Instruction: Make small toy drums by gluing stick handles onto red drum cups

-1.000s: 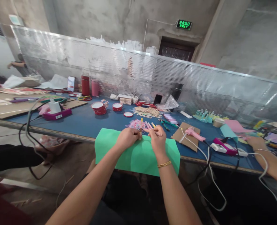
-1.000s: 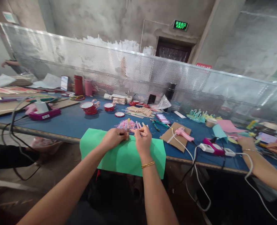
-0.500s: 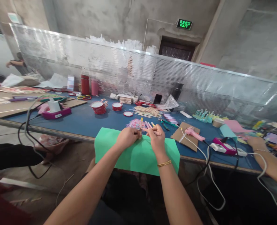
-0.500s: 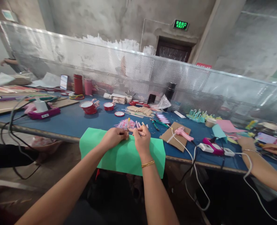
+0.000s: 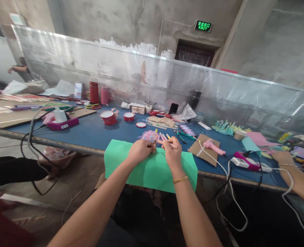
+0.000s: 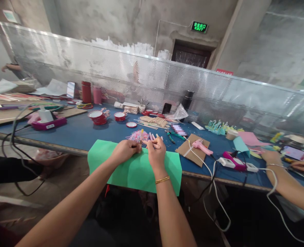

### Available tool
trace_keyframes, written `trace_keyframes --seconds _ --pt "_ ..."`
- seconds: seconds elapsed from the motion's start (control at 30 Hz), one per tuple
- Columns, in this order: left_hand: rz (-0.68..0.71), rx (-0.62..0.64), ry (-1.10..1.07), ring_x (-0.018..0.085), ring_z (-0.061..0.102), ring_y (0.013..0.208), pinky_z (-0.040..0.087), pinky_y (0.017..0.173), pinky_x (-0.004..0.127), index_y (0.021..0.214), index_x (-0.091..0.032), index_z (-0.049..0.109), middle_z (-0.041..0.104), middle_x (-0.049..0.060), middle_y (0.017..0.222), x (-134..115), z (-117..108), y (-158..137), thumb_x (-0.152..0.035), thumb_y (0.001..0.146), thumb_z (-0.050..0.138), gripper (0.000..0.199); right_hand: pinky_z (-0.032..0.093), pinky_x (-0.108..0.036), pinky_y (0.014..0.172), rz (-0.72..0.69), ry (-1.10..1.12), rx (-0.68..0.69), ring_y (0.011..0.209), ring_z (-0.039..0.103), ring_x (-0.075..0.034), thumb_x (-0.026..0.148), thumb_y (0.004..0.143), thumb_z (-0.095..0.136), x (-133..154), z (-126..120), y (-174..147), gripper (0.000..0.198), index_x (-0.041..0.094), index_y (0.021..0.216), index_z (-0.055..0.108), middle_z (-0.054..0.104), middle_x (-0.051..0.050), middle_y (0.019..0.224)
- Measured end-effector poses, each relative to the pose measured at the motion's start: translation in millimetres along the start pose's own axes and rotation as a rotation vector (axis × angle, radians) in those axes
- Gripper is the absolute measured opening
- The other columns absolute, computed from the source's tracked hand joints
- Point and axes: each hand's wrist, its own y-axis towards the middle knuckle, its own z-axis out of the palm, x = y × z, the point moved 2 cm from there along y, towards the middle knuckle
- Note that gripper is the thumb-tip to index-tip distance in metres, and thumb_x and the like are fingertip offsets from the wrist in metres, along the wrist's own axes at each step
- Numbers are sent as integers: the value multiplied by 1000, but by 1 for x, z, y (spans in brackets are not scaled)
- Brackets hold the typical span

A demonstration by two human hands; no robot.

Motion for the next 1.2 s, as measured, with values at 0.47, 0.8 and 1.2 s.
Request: trace_keyframes --seconds 0.47,0.8,1.2 --pt "-5 -8 14 16 61 68 33 61 28 71 -22 76 71 0 70 -1 0 0 -23 80 59 19 48 -32 73 -2 6 -23 65 64 -19 31 85 60 2 0 -1 25 26 64 47 57 6 56" --pt "6 -6 0 18 63 71 35 63 28 71 -22 76 73 1 72 0 0 -1 -24 80 58 20 48 -34 77 -1 -15 -15 59 56 -17 31 84 60 2 0 -1 25 26 63 47 58 6 56" --pt "25 13 -36 18 64 71 37 65 28 70 -21 76 74 1 72 -2 -1 -1 -21 78 59 19 49 -37 85 -36 -56 -18 59 50 -16 30 83 60 7 -2 -1 26 26 62 45 55 7 57"
